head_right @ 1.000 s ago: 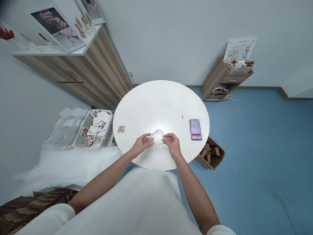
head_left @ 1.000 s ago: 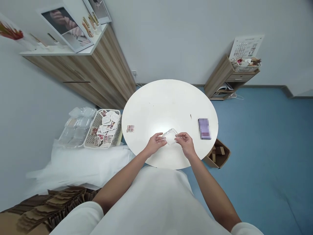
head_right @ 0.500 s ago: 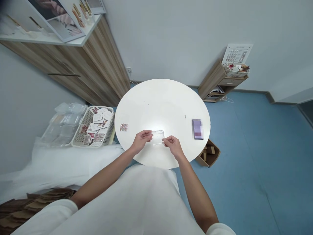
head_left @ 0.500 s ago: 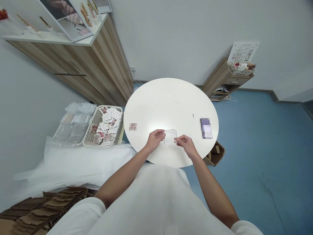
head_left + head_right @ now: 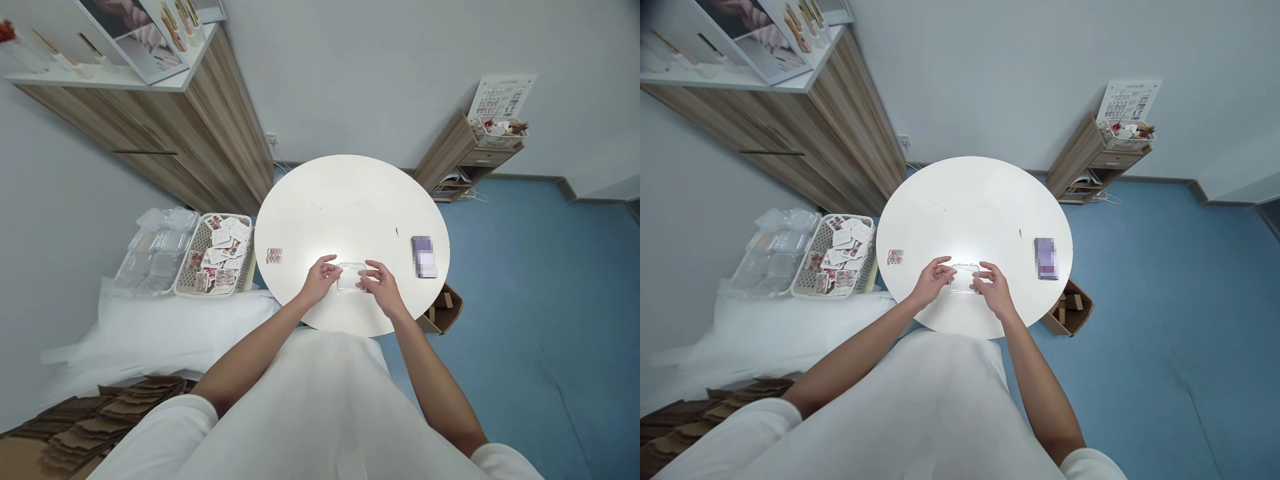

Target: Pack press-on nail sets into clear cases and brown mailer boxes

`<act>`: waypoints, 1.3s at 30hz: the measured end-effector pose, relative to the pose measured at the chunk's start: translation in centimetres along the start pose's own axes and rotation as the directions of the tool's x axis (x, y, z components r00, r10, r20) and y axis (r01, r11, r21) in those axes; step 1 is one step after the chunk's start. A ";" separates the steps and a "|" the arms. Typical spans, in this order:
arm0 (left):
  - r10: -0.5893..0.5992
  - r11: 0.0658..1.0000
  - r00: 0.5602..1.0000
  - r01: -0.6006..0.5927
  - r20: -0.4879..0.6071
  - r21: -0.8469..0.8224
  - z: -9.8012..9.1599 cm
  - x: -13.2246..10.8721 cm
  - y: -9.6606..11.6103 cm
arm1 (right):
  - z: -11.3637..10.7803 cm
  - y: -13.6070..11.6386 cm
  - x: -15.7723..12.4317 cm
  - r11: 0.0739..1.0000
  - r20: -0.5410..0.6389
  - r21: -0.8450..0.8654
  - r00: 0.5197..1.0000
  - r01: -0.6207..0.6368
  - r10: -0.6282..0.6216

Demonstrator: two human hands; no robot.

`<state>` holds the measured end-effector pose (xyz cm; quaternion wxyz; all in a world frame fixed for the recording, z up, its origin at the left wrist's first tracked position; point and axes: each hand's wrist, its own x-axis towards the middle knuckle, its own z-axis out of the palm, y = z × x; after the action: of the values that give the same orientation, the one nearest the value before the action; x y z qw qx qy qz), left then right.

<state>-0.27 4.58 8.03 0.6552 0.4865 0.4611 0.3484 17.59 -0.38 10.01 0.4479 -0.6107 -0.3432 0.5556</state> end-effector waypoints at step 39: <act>0.020 1.000 0.936 -0.017 0.352 -0.010 0.9 -1.2 0.8 | -2.8 0.1 -0.7 0.824 0.314 -0.286 0.860 0.490 -0.402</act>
<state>0.17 3.46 9.17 0.7255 0.5430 0.3306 0.2635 20.26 -1.49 10.11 0.4030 -0.5115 -0.6236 0.4325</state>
